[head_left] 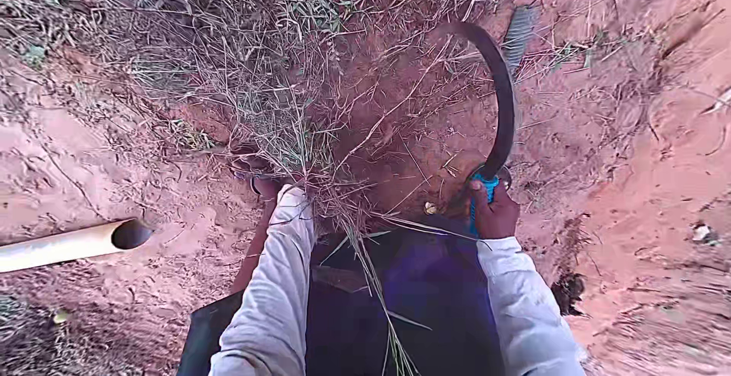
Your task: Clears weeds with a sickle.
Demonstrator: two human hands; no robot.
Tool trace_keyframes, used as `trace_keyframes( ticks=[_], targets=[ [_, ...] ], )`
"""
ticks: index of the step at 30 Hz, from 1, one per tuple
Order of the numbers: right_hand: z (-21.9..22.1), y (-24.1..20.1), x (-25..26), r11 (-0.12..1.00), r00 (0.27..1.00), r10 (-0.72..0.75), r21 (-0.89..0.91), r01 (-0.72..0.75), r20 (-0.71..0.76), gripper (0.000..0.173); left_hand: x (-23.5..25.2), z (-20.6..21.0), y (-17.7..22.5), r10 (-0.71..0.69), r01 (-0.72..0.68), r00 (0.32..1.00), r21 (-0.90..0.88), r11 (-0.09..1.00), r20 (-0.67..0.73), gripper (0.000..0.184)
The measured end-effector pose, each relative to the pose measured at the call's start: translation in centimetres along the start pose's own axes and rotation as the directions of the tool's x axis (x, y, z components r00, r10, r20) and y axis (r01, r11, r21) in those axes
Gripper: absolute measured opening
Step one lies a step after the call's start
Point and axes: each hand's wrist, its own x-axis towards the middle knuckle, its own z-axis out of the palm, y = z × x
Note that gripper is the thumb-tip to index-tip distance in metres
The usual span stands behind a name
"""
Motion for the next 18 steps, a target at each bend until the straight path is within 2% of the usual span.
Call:
trace_keyframes(
  ticks=[1, 2, 3, 4, 6, 8, 9, 10, 12, 13, 14, 16, 18],
  targets=[
    [-0.1, -0.1, 0.3, 0.999, 0.999, 0.021, -0.033, -0.022, -0.024, 0.062, 0.1, 1.5, 0.7, -0.241, 0.233, 0.958, -0.072, 0.970, -0.154, 0.034],
    [0.1, -0.2, 0.7, 0.997, 0.996, 0.067, -0.020, -0.068, -0.050, 0.061, -0.2, 1.6, 1.5, -0.340, 0.319, 0.921, -0.132, 0.938, -0.190, 0.037],
    [0.5, -0.1, 1.2, 0.993, 0.989, 0.121, -0.001, -0.122, -0.080, 0.055, -1.0, 0.5, 3.1, -0.393, 0.377, 0.909, -0.128, 0.917, -0.140, 0.040],
    [1.0, -0.1, 1.5, 0.984, 0.978, 0.178, 0.028, -0.176, -0.104, 0.050, -1.7, 0.2, 4.1, -0.408, 0.393, 0.889, -0.110, 0.913, -0.209, 0.040],
    [1.8, -0.6, 1.6, 0.971, 0.962, 0.239, 0.021, -0.239, -0.133, 0.049, -2.7, -2.1, 7.1, -0.472, 0.503, 0.856, 0.126, 0.855, -0.209, 0.043],
    [1.8, -2.1, -0.2, 0.946, 0.946, 0.313, 0.113, -0.303, -0.083, 0.054, -3.9, -4.2, 9.3, -0.516, 0.562, 0.825, 0.253, 0.787, -0.230, 0.044],
    [2.6, -2.4, -1.1, 0.940, 0.935, 0.327, 0.154, -0.306, -0.139, 0.051, -4.2, -5.0, 9.6, -0.527, 0.581, 0.803, 0.171, 0.795, -0.277, 0.044],
    [3.2, -2.6, -2.1, 0.920, 0.922, 0.353, 0.239, -0.311, -0.160, 0.050, -4.6, -5.7, 9.3, -0.545, 0.582, 0.764, 0.007, 0.813, -0.345, 0.046],
    [3.8, -2.3, -3.9, 0.852, 0.878, 0.442, 0.394, -0.346, -0.186, 0.043, -5.8, -6.9, 7.7, -0.543, 0.489, 0.689, -0.246, 0.837, -0.480, 0.056],
    [3.8, -2.1, -4.3, 0.831, 0.857, 0.489, 0.386, -0.401, -0.162, 0.046, -6.4, -7.3, 6.6, -0.537, 0.319, 0.631, -0.443, 0.838, -0.560, 0.063],
    [3.8, -1.7, -4.8, 0.832, 0.846, 0.518, 0.304, -0.464, -0.127, 0.048, -7.4, -7.6, 5.7, -0.523, 0.151, 0.593, -0.554, 0.819, -0.612, 0.071],
    [4.4, -1.9, -5.8, 0.827, 0.831, 0.556, 0.110, -0.551, -0.019, 0.055, -10.6, -8.9, 5.2, -0.454, 0.002, 0.608, -0.570, 0.821, -0.652, 0.072],
    [5.9, -4.8, -7.6, 0.826, 0.818, 0.563, -0.095, -0.555, 0.121, 0.062, -14.1, -10.2, 5.5, -0.409, 0.002, 0.622, -0.522, 0.853, -0.667, 0.063]
  ],
)
